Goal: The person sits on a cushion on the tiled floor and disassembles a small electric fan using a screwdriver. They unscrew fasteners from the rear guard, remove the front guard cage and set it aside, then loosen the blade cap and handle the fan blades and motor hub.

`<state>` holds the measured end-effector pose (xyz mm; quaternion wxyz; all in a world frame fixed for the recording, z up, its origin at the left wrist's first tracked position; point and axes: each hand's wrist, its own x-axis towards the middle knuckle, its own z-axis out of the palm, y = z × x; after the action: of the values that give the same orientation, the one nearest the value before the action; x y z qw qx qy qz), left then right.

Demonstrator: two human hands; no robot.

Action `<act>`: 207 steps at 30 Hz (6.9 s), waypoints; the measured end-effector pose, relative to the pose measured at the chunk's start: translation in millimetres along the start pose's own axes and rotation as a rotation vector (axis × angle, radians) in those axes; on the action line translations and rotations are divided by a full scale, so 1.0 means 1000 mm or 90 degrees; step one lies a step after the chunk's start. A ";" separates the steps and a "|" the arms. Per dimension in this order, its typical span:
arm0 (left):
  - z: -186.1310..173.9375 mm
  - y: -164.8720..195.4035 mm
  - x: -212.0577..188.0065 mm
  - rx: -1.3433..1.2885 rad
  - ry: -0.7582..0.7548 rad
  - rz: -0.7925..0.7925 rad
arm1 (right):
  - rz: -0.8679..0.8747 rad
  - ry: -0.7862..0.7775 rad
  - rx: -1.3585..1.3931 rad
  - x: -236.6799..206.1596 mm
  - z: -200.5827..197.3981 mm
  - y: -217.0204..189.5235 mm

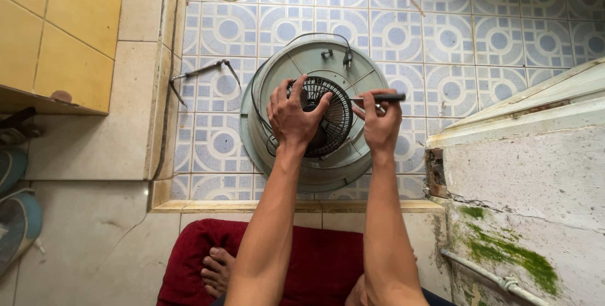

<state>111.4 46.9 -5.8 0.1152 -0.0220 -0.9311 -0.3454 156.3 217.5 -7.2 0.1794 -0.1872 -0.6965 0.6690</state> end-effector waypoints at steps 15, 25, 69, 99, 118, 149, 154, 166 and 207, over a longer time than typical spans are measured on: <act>0.000 0.000 -0.002 -0.021 0.022 -0.004 | 0.116 0.040 0.317 0.002 -0.011 0.035; 0.008 -0.003 -0.003 -0.009 0.005 0.002 | -0.045 -0.012 -0.168 0.016 -0.001 0.008; 0.011 -0.019 0.014 -0.098 -0.040 -0.183 | -0.047 0.058 0.112 -0.022 0.007 0.039; 0.017 -0.021 0.003 -0.095 0.016 -0.217 | -0.186 0.085 -0.088 -0.024 0.002 0.000; 0.013 -0.017 0.006 -0.087 0.011 -0.236 | -0.272 0.080 -0.278 -0.035 0.018 0.011; 0.014 -0.026 0.008 -0.103 -0.004 -0.231 | -0.081 -0.029 -0.201 0.019 0.003 0.022; 0.010 -0.023 0.008 -0.111 -0.003 -0.229 | -0.057 -0.012 -0.049 -0.001 -0.006 0.015; 0.019 -0.021 0.002 -0.104 0.022 -0.216 | 0.133 -0.104 -0.239 0.056 -0.008 -0.022; 0.012 -0.018 0.000 -0.123 0.022 -0.231 | 0.084 0.017 0.269 0.010 -0.025 0.038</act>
<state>107.0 41.0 -26.7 0.0644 0.1412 -0.8802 -0.4486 161.0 245.2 -44.7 0.1794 -0.1995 -0.5250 0.8077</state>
